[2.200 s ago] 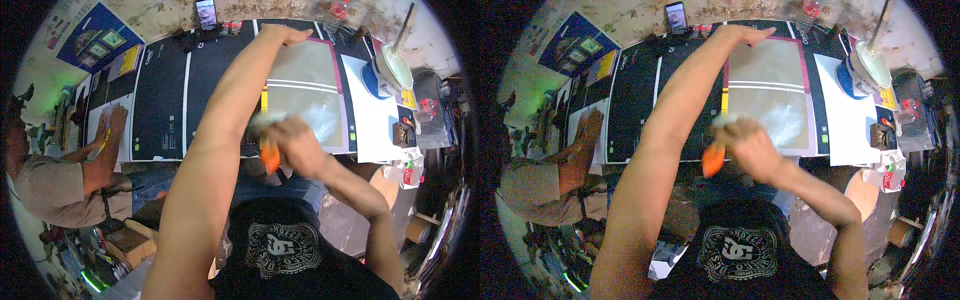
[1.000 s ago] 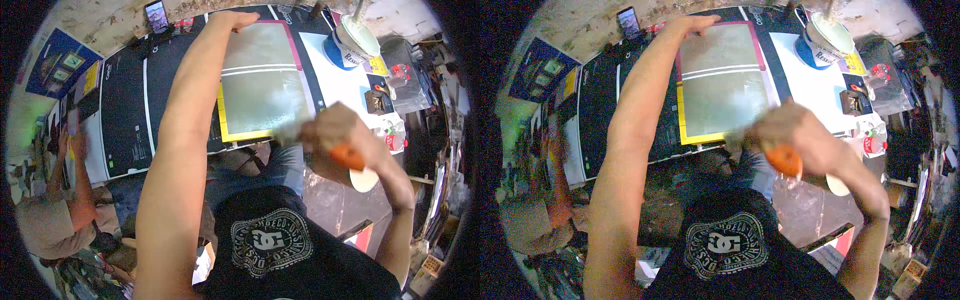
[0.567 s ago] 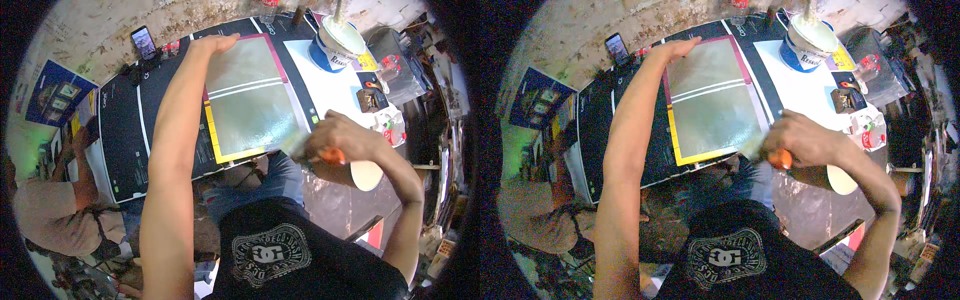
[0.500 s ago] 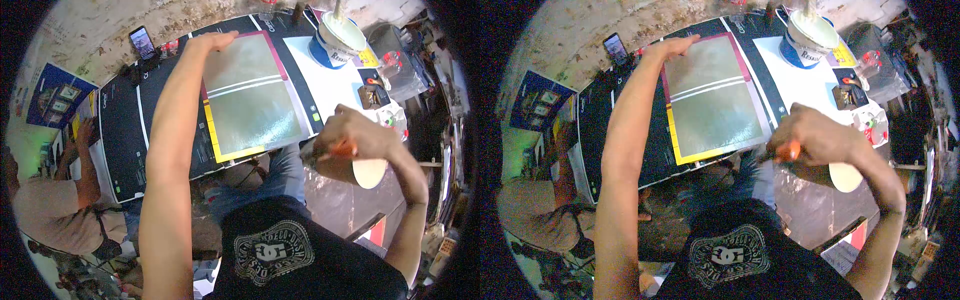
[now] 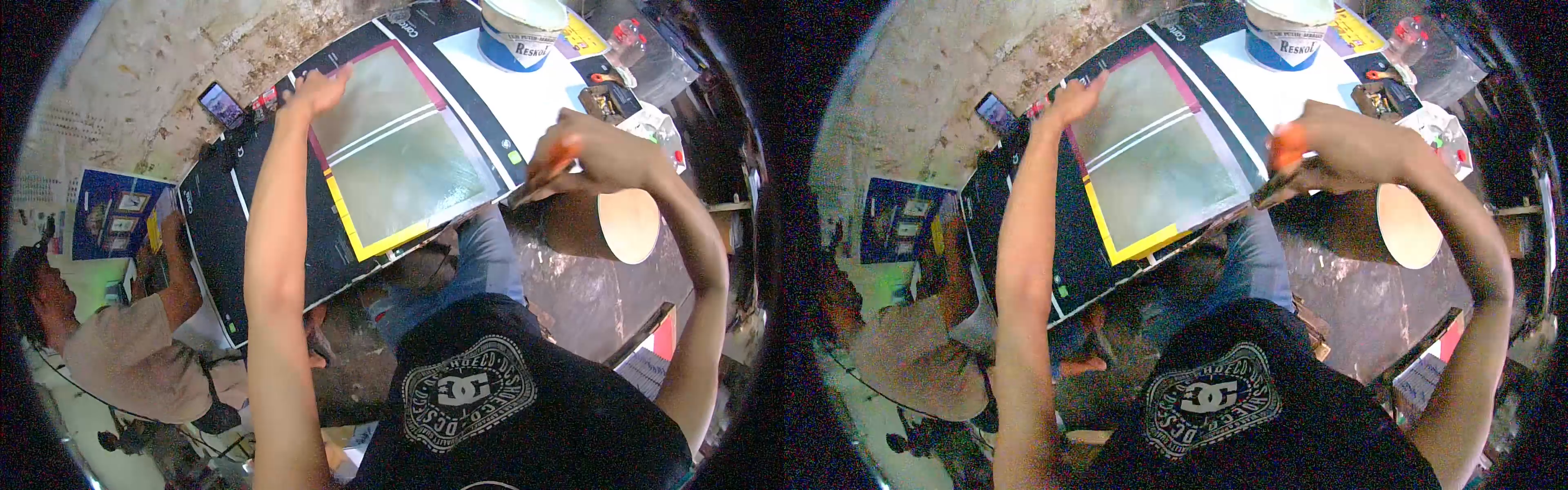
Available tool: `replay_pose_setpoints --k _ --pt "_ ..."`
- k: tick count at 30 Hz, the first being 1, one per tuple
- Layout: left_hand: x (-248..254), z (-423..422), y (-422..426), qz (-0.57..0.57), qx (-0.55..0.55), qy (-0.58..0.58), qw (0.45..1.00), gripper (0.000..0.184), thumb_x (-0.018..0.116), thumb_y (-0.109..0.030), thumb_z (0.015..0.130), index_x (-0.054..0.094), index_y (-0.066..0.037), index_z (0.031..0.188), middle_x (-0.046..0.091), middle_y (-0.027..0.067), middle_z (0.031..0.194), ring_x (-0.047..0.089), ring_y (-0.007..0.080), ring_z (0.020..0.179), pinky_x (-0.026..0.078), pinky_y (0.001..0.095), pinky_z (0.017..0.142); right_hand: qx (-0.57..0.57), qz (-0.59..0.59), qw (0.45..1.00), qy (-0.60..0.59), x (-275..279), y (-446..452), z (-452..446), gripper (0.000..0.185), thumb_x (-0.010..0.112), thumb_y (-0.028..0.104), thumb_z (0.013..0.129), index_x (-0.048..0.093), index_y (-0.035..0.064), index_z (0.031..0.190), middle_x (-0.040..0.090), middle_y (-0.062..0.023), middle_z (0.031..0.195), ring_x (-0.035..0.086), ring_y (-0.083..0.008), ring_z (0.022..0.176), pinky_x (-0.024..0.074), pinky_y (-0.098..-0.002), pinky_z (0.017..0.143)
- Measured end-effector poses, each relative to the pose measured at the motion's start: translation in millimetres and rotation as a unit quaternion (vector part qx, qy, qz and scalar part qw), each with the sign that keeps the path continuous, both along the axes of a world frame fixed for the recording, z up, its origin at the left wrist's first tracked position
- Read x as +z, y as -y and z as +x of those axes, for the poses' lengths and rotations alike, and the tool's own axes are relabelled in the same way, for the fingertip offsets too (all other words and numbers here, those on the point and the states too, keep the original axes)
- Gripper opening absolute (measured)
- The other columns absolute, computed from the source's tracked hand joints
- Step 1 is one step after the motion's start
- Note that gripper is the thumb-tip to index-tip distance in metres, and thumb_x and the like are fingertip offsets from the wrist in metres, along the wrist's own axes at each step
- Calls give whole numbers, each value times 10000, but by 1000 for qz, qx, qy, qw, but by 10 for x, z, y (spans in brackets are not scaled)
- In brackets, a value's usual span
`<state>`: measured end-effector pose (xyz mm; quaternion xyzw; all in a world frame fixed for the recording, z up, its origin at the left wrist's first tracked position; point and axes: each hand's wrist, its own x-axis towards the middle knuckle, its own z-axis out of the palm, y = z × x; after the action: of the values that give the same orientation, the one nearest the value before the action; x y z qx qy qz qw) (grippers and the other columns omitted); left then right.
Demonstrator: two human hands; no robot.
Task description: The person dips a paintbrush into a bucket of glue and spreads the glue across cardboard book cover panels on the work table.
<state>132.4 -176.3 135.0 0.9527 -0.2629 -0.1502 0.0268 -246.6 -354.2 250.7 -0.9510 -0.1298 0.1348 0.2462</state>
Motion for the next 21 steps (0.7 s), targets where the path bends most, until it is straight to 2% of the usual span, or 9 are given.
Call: replay_pose_setpoints --k 2,4,6,7,9,12,14,16,21 --pt "118 -470 -403 -96 -110 93 985 636 348 -582 915 557 -79 1243 427 175 1326 414 333 1226 286 537 1006 -114 54 987 99 187 36 -308 219 700 123 792 666 86 1005 672 -67 974 612 -222 978 432 -381 902" --pt "83 -922 -835 -244 -119 192 943 467 468 -488 919 587 -63 1074 501 158 1151 477 318 1107 366 500 898 -323 116 912 226 84 127 -503 294 725 124 784 639 22 1046 674 -94 992 616 -195 996 479 -331 879" --pt "284 -1565 -1277 -233 -152 123 953 380 570 -432 877 544 -61 957 512 115 962 499 292 935 373 463 775 -473 105 836 257 139 -21 -344 377 768 167 763 619 -25 1051 675 -96 981 627 -155 925 495 -299 850" --pt "239 -1810 -1472 -214 -180 136 951 392 616 -429 839 534 -64 959 500 109 944 493 289 934 368 458 774 -405 89 824 386 -7 -73 -202 382 776 247 754 665 -42 978 704 -96 875 666 -155 734 535 -285 699" --pt "188 -2207 -1679 -172 -201 96 960 436 664 -424 765 529 -63 968 505 99 954 485 285 953 343 448 776 -441 109 839 300 -355 -124 97 458 766 381 733 684 -27 925 703 -115 849 674 -152 747 537 -296 663" --pt "46 -2452 -1738 -170 -194 78 963 446 677 -387 747 524 -66 1015 524 104 982 514 293 963 333 443 777 -444 195 836 258 -632 -1010 647 368 724 263 718 661 -57 887 684 -159 774 663 -197 669 533 -333 638" --pt "35 -2490 -1709 -155 -194 102 963 482 686 -402 729 522 -62 1029 530 101 984 522 289 964 330 447 782 -366 201 865 279 -814 -1414 808 382 676 339 760 658 -36 831 631 -205 661 659 -280 625 518 -380 617" --pt "37 -2503 -1731 -143 -200 113 963 514 696 -417 713 522 -59 1039 536 100 989 527 287 967 328 450 787 -386 139 886 216 -1020 -1406 759 392 652 365 787 646 -27 780 618 -191 618 650 -295 601 515 -390 611" --pt "64 -2483 -1702 -112 -218 107 963 563 716 -448 685 532 -57 1045 557 103 998 534 283 967 328 447 805 -539 144 796 234 -974 -527 -136 380 646 365 803 631 -15 796 650 -165 651 660 -259 611 520 -383 618"
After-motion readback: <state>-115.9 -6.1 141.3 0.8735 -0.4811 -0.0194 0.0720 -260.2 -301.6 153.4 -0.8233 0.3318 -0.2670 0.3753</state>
